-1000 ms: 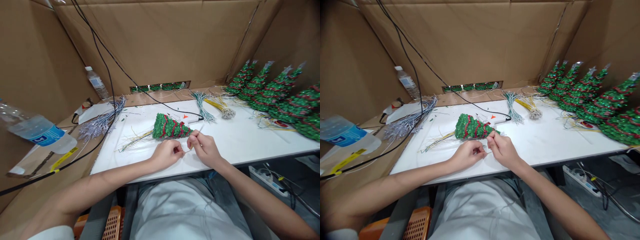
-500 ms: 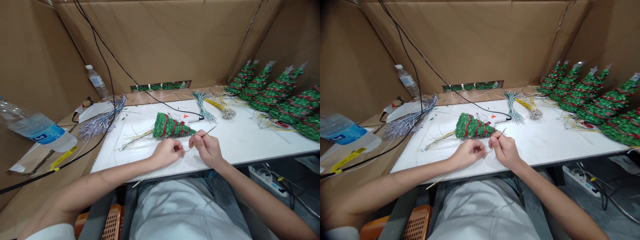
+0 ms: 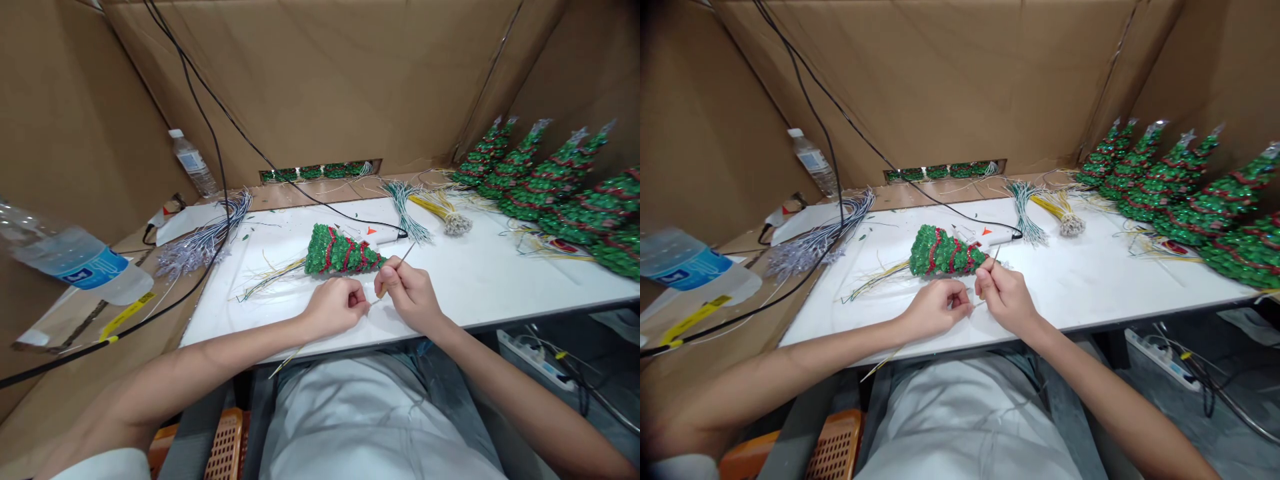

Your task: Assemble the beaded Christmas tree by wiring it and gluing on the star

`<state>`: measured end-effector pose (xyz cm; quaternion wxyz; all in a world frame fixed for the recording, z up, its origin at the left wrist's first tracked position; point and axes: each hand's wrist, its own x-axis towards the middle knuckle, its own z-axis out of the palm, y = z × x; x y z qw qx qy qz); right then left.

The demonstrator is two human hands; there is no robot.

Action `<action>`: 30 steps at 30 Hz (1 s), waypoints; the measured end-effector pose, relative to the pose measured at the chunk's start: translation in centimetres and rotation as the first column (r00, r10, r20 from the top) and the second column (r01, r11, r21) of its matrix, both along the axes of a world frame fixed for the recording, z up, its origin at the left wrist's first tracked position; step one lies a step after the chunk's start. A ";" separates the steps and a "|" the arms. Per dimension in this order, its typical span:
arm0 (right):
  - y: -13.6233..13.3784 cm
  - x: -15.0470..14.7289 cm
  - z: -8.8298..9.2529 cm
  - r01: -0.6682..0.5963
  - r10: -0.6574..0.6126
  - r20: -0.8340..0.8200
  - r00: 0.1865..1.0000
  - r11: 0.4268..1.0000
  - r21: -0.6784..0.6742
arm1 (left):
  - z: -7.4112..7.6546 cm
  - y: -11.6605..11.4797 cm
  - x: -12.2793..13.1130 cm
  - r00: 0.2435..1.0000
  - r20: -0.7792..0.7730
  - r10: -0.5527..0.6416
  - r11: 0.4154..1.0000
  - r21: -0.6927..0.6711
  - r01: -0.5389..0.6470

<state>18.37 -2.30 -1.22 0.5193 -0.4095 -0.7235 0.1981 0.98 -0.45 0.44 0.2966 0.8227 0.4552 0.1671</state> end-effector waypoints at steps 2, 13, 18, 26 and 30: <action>-0.1 0.1 -0.1 0.002 -0.003 0.029 1.000 0.999 0.046 | 0.1 0.0 0.0 1.000 -0.007 0.002 1.000 0.006 -0.002; 0.2 0.4 -0.7 -0.061 0.059 0.144 0.988 0.998 0.012 | 0.1 0.1 0.0 1.000 -0.023 0.009 1.000 0.002 -0.009; -0.2 0.3 -0.5 -0.001 -0.010 0.087 0.996 0.992 0.128 | 0.0 0.1 0.0 1.000 -0.018 0.005 1.000 -0.002 -0.005; 0.0 0.2 -0.4 -0.048 0.040 0.127 0.991 0.997 0.063 | 0.0 0.2 0.0 1.000 -0.018 0.003 1.000 -0.008 -0.003; -0.2 0.3 -0.6 -0.041 0.029 0.113 0.993 0.994 0.105 | 0.0 0.2 0.0 1.000 -0.011 -0.003 1.000 -0.013 0.003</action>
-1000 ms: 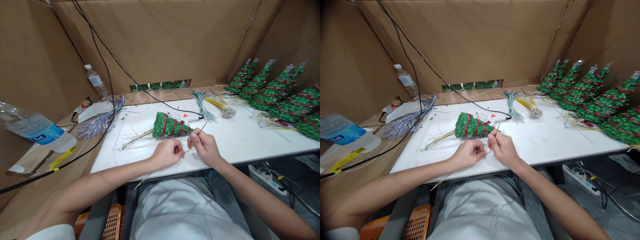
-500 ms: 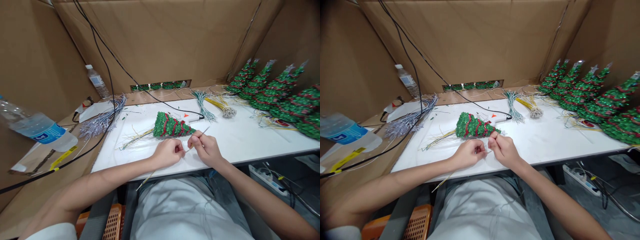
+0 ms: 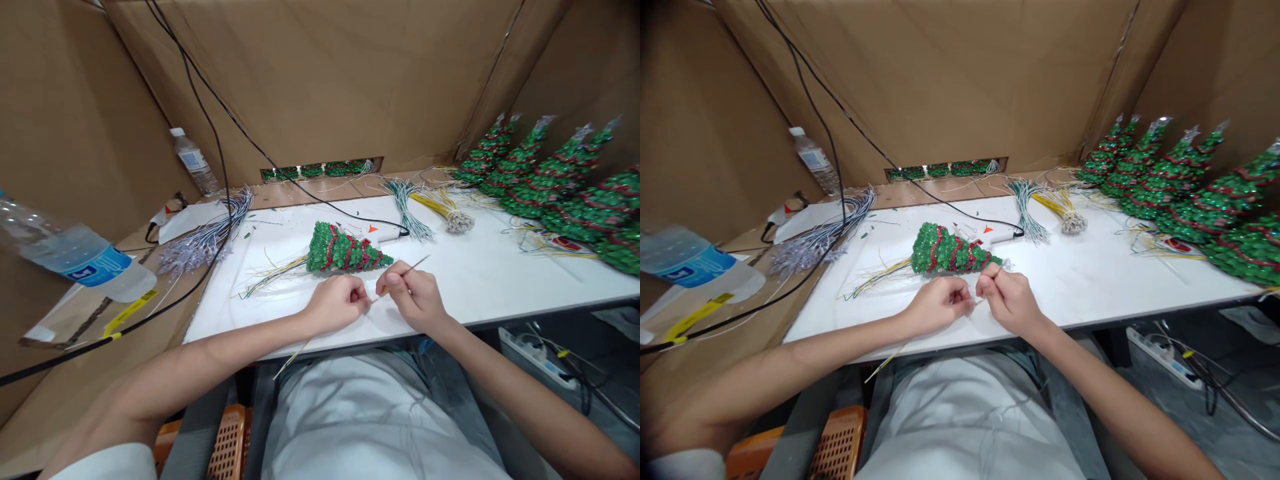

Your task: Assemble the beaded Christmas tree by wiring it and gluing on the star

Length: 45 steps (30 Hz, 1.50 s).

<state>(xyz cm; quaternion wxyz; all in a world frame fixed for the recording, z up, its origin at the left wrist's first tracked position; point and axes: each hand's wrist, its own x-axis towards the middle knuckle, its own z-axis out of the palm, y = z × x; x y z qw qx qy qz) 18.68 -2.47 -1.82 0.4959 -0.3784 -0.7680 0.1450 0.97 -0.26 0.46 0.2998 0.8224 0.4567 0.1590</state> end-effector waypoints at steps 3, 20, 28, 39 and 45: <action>0.2 -0.2 0.1 -0.051 0.057 0.073 0.996 0.996 -0.072 | 0.0 0.1 0.0 1.000 0.000 -0.008 1.000 0.000 0.008; 0.5 -0.2 0.2 0.015 -0.029 -0.102 0.994 0.991 -0.130 | 0.2 -0.1 0.1 0.997 -0.060 -0.053 0.997 0.059 0.056; 0.2 -0.3 0.3 0.024 -0.022 -0.032 0.999 0.997 0.071 | 0.1 -0.1 0.1 0.995 -0.073 -0.066 0.993 0.095 0.073; 0.4 -0.3 0.1 0.033 -0.034 -0.118 0.992 0.999 -0.013 | -0.1 -0.5 -0.1 0.985 -0.132 -0.114 0.966 0.218 0.141; 0.2 -0.3 0.2 0.005 -0.011 -0.076 0.997 0.997 -0.080 | -0.5 -0.7 -0.4 0.959 -0.211 -0.189 0.920 0.304 0.249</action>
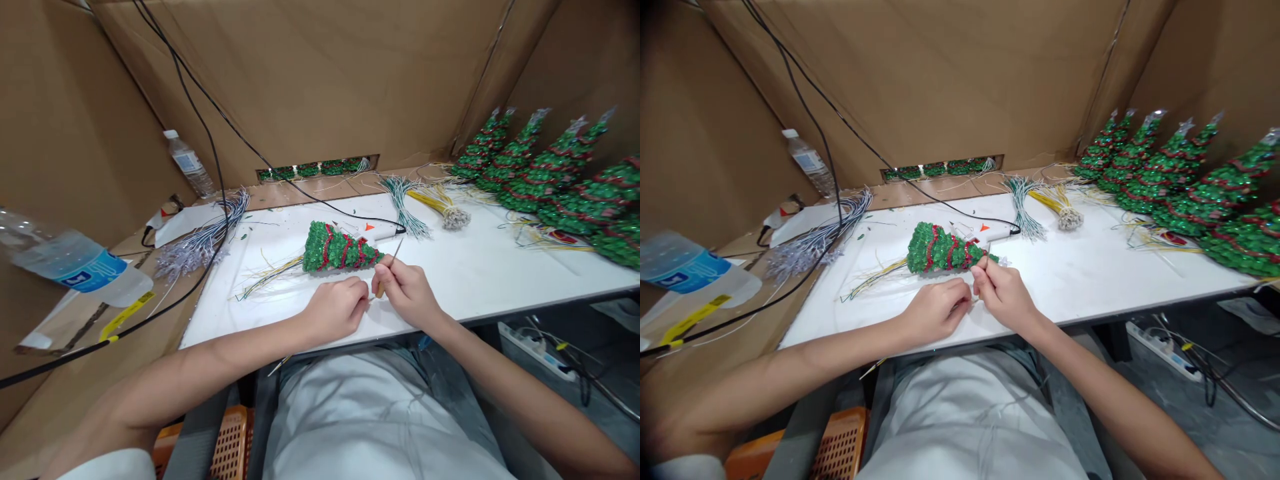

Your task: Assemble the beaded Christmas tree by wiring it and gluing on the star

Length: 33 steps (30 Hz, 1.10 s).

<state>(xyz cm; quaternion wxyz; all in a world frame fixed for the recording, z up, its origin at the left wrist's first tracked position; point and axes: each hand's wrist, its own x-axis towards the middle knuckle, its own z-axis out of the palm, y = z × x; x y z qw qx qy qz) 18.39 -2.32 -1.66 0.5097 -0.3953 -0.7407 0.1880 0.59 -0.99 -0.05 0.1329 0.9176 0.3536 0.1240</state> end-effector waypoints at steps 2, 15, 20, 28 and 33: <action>0.0 0.0 0.0 0.013 -0.013 -0.003 1.000 0.999 0.035 | 0.0 0.0 0.0 1.000 -0.013 -0.016 1.000 0.015 0.016; -0.3 0.0 0.0 0.075 -0.078 0.008 0.997 0.976 0.206 | -0.4 0.1 0.0 0.999 0.042 -0.008 1.000 0.003 0.008; -0.6 0.1 0.2 0.087 -0.095 0.029 0.995 0.971 0.224 | -0.1 0.0 0.1 0.996 0.087 0.022 0.999 -0.038 -0.019; -0.2 0.0 0.1 0.055 -0.065 0.082 0.995 0.991 0.120 | 0.2 0.0 0.3 0.991 0.123 0.061 0.993 -0.106 -0.048; 0.0 0.0 -0.1 0.018 -0.030 0.109 0.994 0.995 0.103 | 0.2 0.0 0.3 0.990 0.126 0.068 0.991 -0.119 -0.053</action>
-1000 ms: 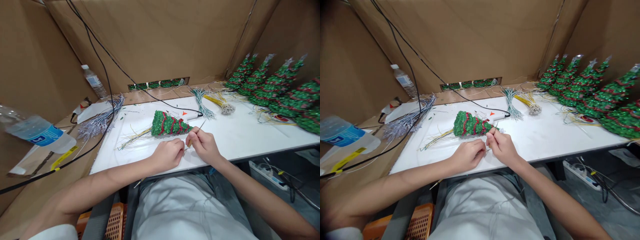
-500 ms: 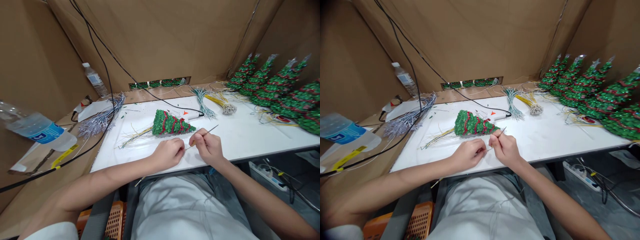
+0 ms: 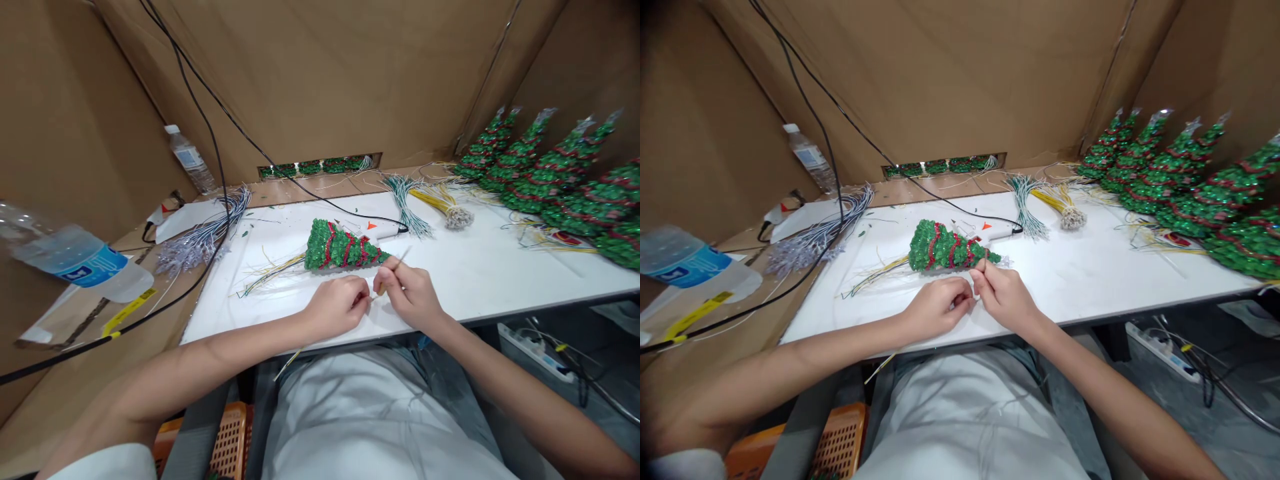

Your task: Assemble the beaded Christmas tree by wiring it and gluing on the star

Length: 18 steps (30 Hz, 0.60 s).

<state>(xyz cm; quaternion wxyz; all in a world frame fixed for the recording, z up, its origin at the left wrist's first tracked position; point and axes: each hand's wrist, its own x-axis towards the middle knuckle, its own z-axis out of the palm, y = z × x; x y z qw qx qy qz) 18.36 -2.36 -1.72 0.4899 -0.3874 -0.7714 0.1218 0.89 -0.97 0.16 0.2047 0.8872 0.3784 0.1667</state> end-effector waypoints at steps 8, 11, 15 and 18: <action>-0.7 0.3 -0.2 0.134 -0.120 -0.089 0.989 0.973 0.186 | 0.4 0.0 0.2 1.000 0.010 0.017 0.999 -0.040 -0.017; -0.7 0.3 -0.1 0.141 -0.127 -0.084 0.988 0.971 0.192 | 0.3 0.0 0.2 1.000 0.009 0.020 0.999 -0.050 -0.019; -0.7 0.2 0.1 0.099 -0.086 -0.089 0.992 0.982 0.159 | 0.3 0.1 0.1 1.000 0.005 0.015 0.998 -0.054 -0.015; -0.5 0.1 0.2 0.083 -0.076 -0.085 0.993 0.993 0.078 | 0.2 0.1 0.1 1.000 -0.004 0.015 0.999 -0.052 -0.016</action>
